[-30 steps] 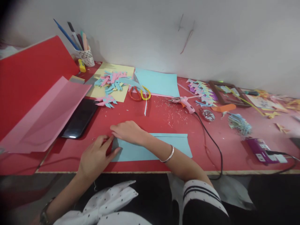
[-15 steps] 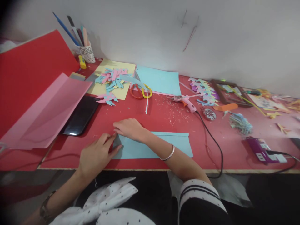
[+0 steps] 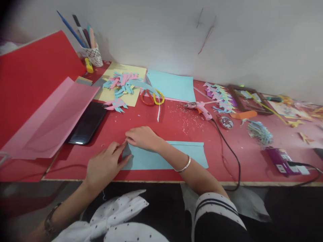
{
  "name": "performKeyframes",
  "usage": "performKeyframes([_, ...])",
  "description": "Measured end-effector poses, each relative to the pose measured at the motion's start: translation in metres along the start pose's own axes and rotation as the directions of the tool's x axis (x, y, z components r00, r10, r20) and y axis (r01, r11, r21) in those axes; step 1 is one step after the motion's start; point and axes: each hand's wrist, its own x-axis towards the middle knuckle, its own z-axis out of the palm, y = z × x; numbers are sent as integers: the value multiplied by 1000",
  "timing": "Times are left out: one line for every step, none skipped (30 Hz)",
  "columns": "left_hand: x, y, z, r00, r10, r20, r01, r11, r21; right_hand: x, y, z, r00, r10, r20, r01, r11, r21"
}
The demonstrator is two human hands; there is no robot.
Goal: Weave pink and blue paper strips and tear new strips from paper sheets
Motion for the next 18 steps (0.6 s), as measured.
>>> performKeyframes([0,0,-1,1000,-3,12,3,1000,-3,0,0,0,1000,2,5,-2,1000,-8])
performKeyframes([0,0,-2,1000,-8,27,8,1000,-6,1,0,0,1000,4,10,-4,1000,-14])
performKeyframes([0,1,-2,999,-16,42,16,1000,-8,1,1,1,1000,6,13,-6,1000,-17])
performKeyframes([1,1,-3,998,-25,54,26,1000,-8,2,1,1,1000,8,17,-7,1000,-18])
performKeyframes([1,1,-4,997,-35,66,36,999,-8,2,1,1,1000,8,21,-7,1000,-18])
performKeyframes([1,1,-5,996,-43,76,44,999,-9,2,2,1,1000,8,25,-7,1000,-19])
performKeyframes([2,2,-5,995,-50,86,51,999,-10,3,2,1,1000,6,28,-6,1000,-19])
performKeyframes([2,2,-5,994,-55,94,56,998,-12,3,3,0,1000,3,29,-2,1000,-18])
performKeyframes([2,2,-5,993,-57,100,58,998,-14,2,3,0,1000,0,28,0,1000,-16])
performKeyframes([2,2,-5,993,-57,105,59,998,-15,2,3,0,1000,-2,25,2,1000,-14])
performKeyframes([2,2,-5,993,-56,106,58,998,-16,2,3,0,1000,-5,21,5,1000,-12])
performKeyframes([1,2,-4,993,-55,106,57,998,-15,2,3,0,1000,-10,18,10,1000,-13])
performKeyframes([1,1,-3,993,-55,103,57,998,-15,3,3,0,1000,-19,13,19,1000,-18])
performKeyframes([1,1,-3,994,-55,99,56,998,-14,3,4,1,1000,-30,3,30,999,-29])
performKeyframes([1,1,-2,994,-56,95,57,998,-14,4,6,2,999,-43,-12,43,998,-45])
performKeyframes([1,1,-2,994,-56,92,58,998,-15,5,8,3,998,-57,-32,55,997,-62])
performKeyframes([1,1,-2,994,-57,90,59,998,-16,6,11,4,996,-69,-56,64,995,-76])
performKeyframes([1,2,-2,994,-58,90,59,998,-17,6,13,5,994,-75,-77,69,994,-83])
